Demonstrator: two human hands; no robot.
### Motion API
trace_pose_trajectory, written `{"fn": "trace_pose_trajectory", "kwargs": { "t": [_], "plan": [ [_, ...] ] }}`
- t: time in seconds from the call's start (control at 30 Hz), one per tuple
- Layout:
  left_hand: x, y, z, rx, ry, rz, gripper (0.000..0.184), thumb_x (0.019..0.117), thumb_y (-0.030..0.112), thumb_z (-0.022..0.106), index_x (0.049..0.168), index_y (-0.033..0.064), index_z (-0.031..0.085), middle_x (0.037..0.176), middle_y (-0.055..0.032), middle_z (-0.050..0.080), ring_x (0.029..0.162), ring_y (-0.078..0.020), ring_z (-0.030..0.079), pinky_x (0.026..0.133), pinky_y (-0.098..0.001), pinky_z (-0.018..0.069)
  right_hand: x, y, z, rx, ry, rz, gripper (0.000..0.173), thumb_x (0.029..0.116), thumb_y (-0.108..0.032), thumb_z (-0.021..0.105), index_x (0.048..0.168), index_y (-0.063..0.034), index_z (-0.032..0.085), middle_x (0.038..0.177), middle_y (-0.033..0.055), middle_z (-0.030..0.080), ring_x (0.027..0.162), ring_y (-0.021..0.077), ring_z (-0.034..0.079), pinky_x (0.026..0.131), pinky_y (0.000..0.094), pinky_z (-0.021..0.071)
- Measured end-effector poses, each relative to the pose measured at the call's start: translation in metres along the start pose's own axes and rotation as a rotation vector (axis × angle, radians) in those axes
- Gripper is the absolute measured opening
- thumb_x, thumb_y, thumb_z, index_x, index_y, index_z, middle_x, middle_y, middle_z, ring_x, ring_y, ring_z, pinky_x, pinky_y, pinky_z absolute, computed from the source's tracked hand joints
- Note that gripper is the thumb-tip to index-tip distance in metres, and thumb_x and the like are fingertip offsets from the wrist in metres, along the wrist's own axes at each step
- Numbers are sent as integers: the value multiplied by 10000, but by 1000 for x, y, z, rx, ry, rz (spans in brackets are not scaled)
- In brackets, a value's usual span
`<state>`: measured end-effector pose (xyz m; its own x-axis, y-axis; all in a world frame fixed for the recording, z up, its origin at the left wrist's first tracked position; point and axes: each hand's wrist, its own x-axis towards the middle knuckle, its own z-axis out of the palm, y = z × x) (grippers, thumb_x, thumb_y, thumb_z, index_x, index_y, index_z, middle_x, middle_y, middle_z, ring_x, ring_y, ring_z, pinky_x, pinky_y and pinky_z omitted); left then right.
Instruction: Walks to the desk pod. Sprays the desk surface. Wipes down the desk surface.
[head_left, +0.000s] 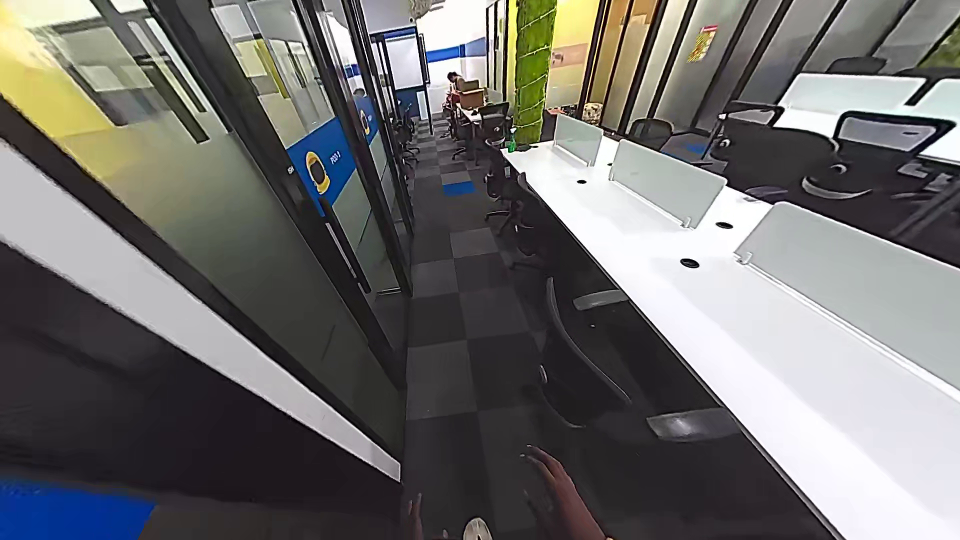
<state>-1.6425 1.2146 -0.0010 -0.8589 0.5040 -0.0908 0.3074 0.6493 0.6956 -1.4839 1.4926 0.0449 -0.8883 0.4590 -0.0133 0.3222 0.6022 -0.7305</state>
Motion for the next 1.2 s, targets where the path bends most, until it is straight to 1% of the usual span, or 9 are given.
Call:
{"fn": "trace_pose_trajectory", "kwargs": {
  "t": [0.13, 0.2, 0.37, 0.57, 0.67, 0.83, 0.9, 1.1, 1.2],
  "plan": [
    [111, 33, -24, 50, -51, 102, 780, 895, 232, 722, 1530, -68, 381, 1564, -316, 390, 1452, -433, 413, 1193, -536, 362, 78, -1, -9, -4, 74, 40, 566, 925, -362, 710, 1435, -143, 595, 1552, 153, 491, 1443, 366, 455, 1145, 568, 420],
    [167, 56, -33, 1, -76, 119, 765, 909, 187, 717, 1539, -65, 364, 1589, -301, 360, 1477, -428, 376, 1212, -532, 330, 118, 2, -12, 4, 98, 51, 575, 926, -383, 702, 1431, -127, 599, 1547, 157, 497, 1440, 361, 460, 1153, 552, 415],
    [291, 72, -9, 32, -91, 161, 771, 901, 251, 720, 1549, -4, 387, 1575, -241, 419, 1467, -386, 406, 1198, -527, 358, 219, 30, -21, 15, 72, 69, 559, 934, -360, 704, 1431, -127, 596, 1546, 154, 496, 1420, 381, 471, 1111, 601, 430],
    [418, 94, 28, 80, -163, 120, 776, 903, 271, 727, 1550, 1, 395, 1571, -256, 421, 1463, -400, 411, 1208, -533, 341, 363, 79, -51, 24, 69, 83, 569, 948, -382, 680, 1445, -123, 581, 1561, 138, 485, 1436, 368, 458, 1133, 588, 414],
    [485, 117, 26, 41, -206, 100, 753, 923, 272, 710, 1541, -21, 394, 1556, -274, 431, 1447, -417, 425, 1200, -551, 355, 448, 93, -77, 43, 67, 72, 559, 962, -392, 667, 1436, -107, 583, 1539, 147, 506, 1421, 366, 477, 1139, 571, 420],
    [586, 143, 20, -33, -116, 1, 719, 907, 196, 695, 1513, -63, 407, 1519, -302, 457, 1408, -431, 462, 1178, -543, 376, 593, 83, -120, -17, -93, -16, 550, 963, -402, 671, 1447, -154, 586, 1546, 119, 509, 1444, 350, 454, 1157, 575, 390],
    [626, 155, 17, -40, -126, -61, 719, 925, 203, 696, 1527, -49, 393, 1547, -289, 432, 1425, -412, 454, 1185, -522, 380, 651, 72, -137, -35, -90, -61, 524, 963, -377, 674, 1433, -160, 595, 1526, 108, 530, 1437, 335, 465, 1166, 560, 385],
    [764, 144, 21, -31, -188, -118, 776, 911, 292, 704, 1546, -11, 376, 1527, -295, 445, 1407, -416, 468, 1154, -543, 410, 805, 81, -128, 7, -65, -93, 530, 953, -381, 681, 1420, -142, 603, 1518, 113, 536, 1416, 331, 486, 1148, 566, 399],
    [845, 129, 27, -77, -198, -84, 768, 922, 278, 700, 1547, -20, 369, 1545, -281, 435, 1433, -410, 439, 1184, -542, 376, 872, 81, -113, -15, -136, -32, 540, 965, -386, 664, 1440, -142, 583, 1536, 117, 515, 1425, 343, 473, 1150, 576, 395]
  ]
}}
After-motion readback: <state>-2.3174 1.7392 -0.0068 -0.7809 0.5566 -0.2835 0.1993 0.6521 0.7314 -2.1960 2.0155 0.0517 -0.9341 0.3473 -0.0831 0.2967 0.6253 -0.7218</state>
